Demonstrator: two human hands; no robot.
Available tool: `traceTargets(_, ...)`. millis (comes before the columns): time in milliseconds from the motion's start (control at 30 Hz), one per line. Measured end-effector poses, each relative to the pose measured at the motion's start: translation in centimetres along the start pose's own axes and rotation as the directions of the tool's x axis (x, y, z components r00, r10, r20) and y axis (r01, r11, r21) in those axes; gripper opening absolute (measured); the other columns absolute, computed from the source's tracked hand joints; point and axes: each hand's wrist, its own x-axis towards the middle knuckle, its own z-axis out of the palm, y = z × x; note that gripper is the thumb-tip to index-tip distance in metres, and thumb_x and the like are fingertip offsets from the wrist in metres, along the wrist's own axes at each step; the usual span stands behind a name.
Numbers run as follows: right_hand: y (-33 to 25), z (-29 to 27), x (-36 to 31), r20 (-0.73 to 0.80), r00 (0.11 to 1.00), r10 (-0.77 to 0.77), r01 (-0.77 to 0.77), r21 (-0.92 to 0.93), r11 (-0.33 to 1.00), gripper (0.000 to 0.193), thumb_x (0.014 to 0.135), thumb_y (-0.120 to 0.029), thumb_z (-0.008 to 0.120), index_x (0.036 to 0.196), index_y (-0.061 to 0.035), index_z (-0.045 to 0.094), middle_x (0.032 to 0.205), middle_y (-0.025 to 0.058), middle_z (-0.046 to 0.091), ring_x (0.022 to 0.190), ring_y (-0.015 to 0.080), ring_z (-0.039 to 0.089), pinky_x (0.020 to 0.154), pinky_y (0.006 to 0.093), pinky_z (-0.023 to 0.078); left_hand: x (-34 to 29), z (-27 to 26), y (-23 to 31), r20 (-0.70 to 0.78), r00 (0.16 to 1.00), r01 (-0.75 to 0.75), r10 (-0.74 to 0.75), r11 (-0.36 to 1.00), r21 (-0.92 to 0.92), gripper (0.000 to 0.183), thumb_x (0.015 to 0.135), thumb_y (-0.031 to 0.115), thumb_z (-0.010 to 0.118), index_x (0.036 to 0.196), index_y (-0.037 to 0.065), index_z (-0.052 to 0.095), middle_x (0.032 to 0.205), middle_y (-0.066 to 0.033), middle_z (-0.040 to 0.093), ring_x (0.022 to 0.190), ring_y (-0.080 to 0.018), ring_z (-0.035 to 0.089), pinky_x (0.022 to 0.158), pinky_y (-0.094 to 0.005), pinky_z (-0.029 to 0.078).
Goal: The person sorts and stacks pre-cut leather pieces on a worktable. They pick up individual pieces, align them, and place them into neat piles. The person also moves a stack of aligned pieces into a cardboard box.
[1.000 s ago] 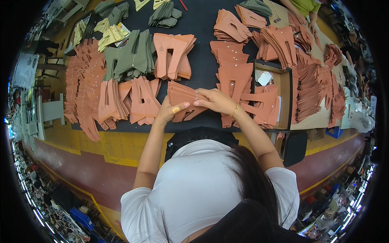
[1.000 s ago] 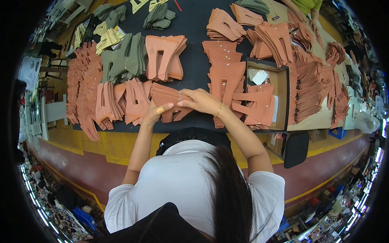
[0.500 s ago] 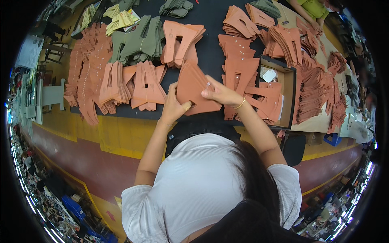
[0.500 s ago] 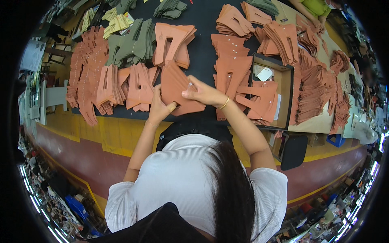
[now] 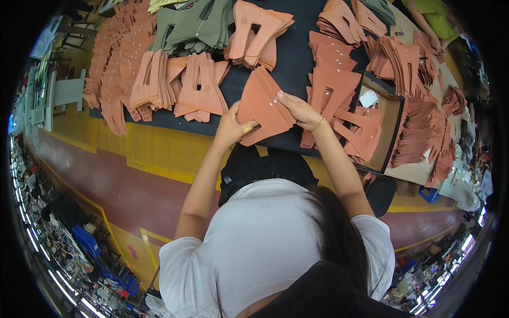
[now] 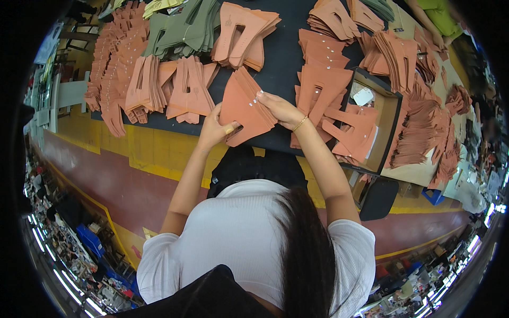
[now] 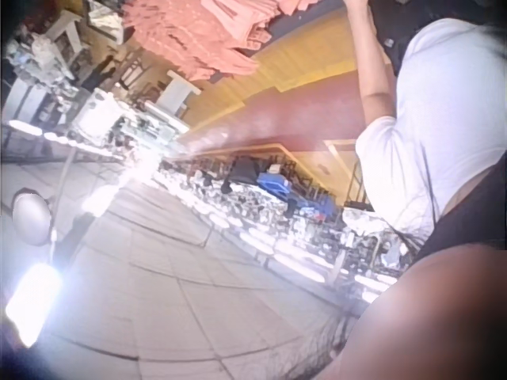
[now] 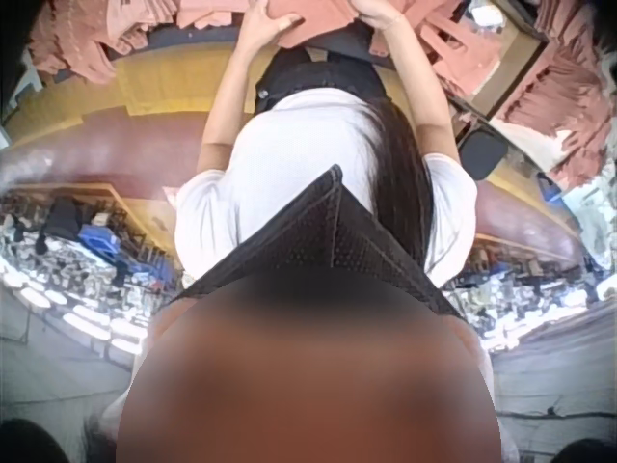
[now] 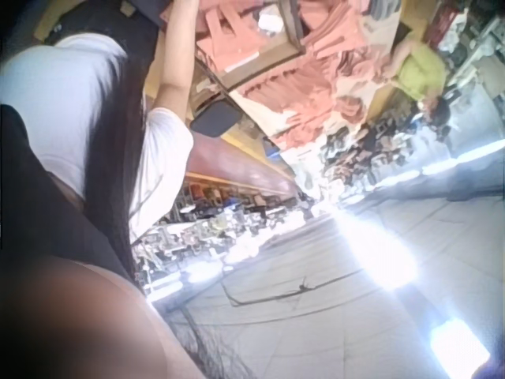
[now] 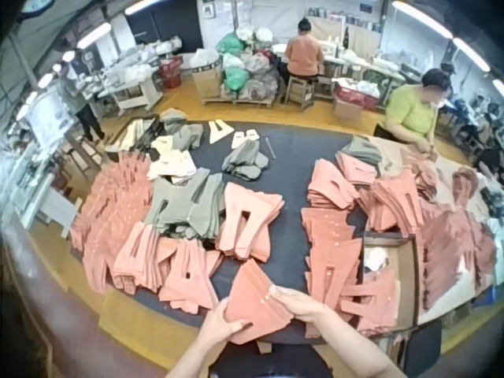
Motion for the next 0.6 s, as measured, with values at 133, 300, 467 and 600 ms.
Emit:
traceTargets(133,1.8,-2.5,4.3,-0.088,0.982,-0.168,0.167,-0.019,0.986,0.048,0.098,-0.029,0.057,0.135,-0.0012,0.044,0.124,0.0064,0.057,0.111,0.0126,0.057,0.096,0.0281,0.047,2.7,0.2,-2.6,-0.023,0.999,-0.023,0.032,0.948,0.319,0.064,0.073,0.014,0.076,0.129,-0.005,0.05,0.117,-0.0203,0.06,0.11,-0.0293,0.059,0.096,-0.0366,0.046)
traceTargets(300,3.1,-7.6,9.7,-0.266,0.948,-0.174,0.01,-0.522,0.853,0.046,0.092,-0.015,0.061,0.133,-0.0001,0.046,0.122,0.0132,0.06,0.113,0.0212,0.057,0.097,0.0328,0.044,6.4,2.1,-6.1,-0.204,0.979,0.128,-0.027,0.856,0.501,0.074,0.07,0.024,0.081,0.13,-0.004,0.048,0.121,-0.0243,0.054,0.11,-0.0383,0.056,0.095,-0.0431,0.046)
traceTargets(467,4.2,-10.4,11.4,-0.434,0.856,-0.282,-0.03,-0.585,0.81,0.04,0.092,-0.015,0.054,0.131,-0.0038,0.051,0.118,0.0192,0.063,0.11,0.0278,0.061,0.094,0.0331,0.046,7.7,3.0,-7.0,-0.186,0.982,0.116,-0.018,0.837,0.534,0.079,0.068,0.023,0.082,0.132,-0.004,0.044,0.122,-0.0285,0.055,0.116,-0.0411,0.052,0.098,-0.0428,0.044)
traceTargets(600,4.6,-10.8,11.7,-0.391,0.887,-0.245,-0.146,-0.742,0.654,0.033,0.093,-0.014,0.052,0.124,-0.0054,0.058,0.106,0.0161,0.065,0.1,0.0252,0.061,0.09,0.0318,0.046,8.1,2.2,-5.9,-0.07,0.973,0.228,-0.218,0.888,0.4,0.066,0.066,0.015,0.08,0.12,-0.005,0.047,0.121,-0.0261,0.054,0.114,-0.0409,0.052,0.098,-0.0422,0.044)
